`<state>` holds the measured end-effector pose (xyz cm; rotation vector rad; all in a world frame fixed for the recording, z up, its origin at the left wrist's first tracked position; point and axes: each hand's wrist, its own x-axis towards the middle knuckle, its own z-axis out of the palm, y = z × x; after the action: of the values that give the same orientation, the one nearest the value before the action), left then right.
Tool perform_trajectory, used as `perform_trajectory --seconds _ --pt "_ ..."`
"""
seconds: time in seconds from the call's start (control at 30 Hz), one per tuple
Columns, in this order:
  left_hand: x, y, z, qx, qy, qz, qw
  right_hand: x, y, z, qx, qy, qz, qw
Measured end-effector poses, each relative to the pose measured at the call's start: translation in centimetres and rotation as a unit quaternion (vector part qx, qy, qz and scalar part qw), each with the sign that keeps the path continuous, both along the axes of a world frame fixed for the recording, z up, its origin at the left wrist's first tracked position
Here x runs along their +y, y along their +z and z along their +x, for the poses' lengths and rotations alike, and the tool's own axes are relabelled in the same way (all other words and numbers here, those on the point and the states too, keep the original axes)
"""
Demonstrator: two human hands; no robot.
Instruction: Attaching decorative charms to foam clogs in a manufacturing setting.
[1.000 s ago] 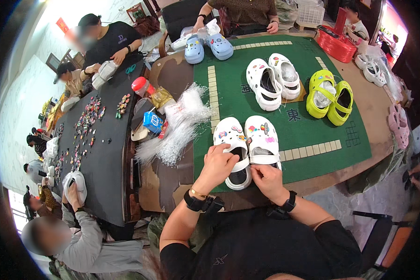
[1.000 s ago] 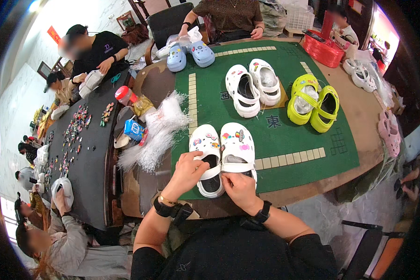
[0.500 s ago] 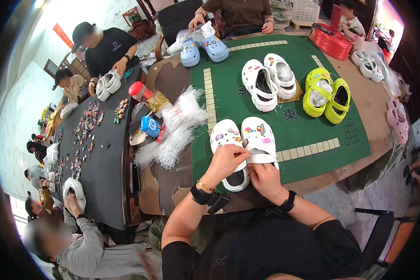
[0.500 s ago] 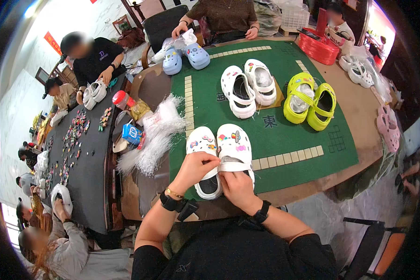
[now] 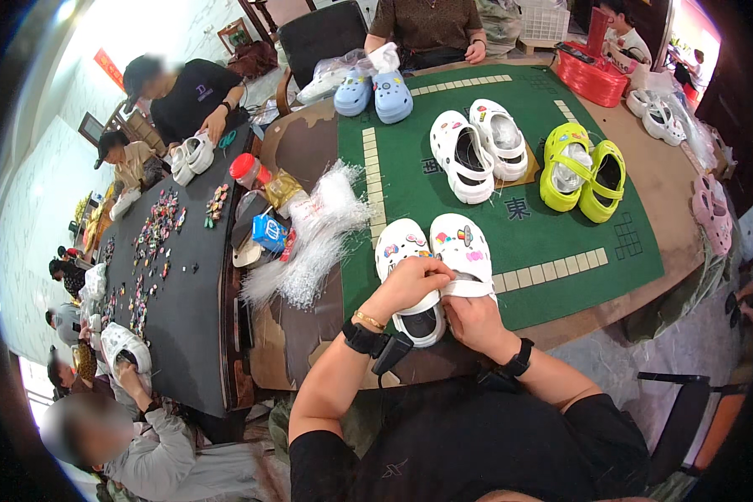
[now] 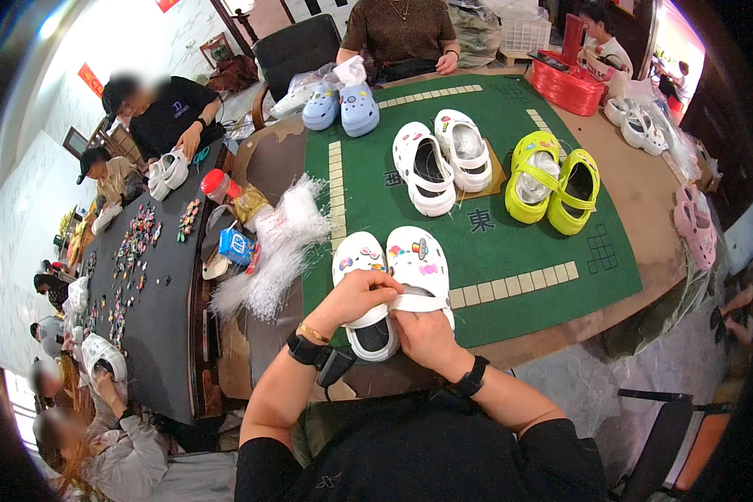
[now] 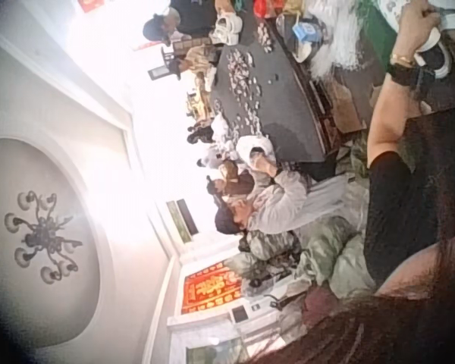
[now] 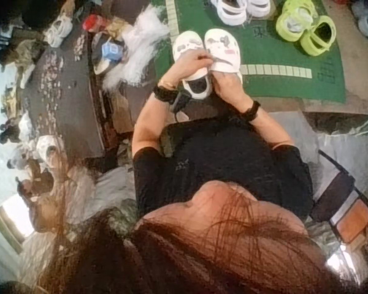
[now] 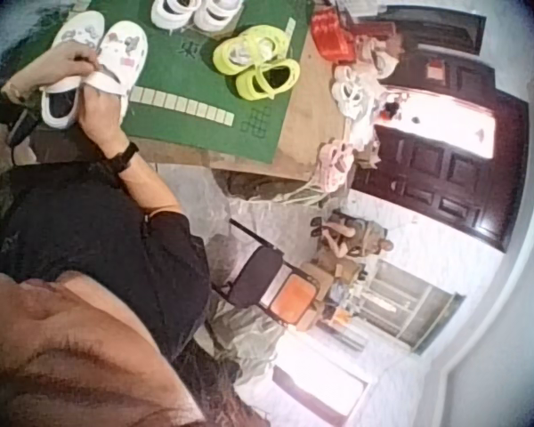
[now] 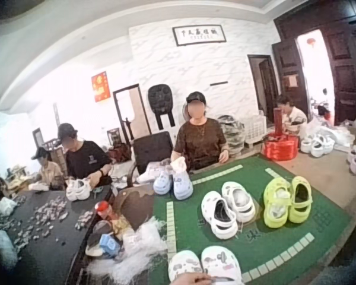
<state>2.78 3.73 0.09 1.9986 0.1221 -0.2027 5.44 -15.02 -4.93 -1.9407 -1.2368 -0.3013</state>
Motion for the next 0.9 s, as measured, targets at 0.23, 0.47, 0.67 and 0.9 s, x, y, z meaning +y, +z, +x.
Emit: perform_trajectory --seconds 0.23,0.47,0.67,0.9 --pt "-0.6 0.3 -1.3 -0.045 0.065 0.044 0.996 -1.5 1.1 -1.3 0.054 0.014 0.021 0.998" --pt "-0.7 0.5 -2.9 -0.059 0.128 0.026 0.990 -1.6 5.5 1.1 0.027 -0.038 0.114 0.992" --pt "-1.4 -0.7 -3.3 -0.135 0.162 0.015 0.977 2.1 3.4 2.3 0.359 0.010 0.035 0.933" --pt "-0.8 -0.8 -4.0 -0.111 0.143 -0.059 0.982 2.4 2.5 1.9 0.427 -0.007 0.087 0.900"
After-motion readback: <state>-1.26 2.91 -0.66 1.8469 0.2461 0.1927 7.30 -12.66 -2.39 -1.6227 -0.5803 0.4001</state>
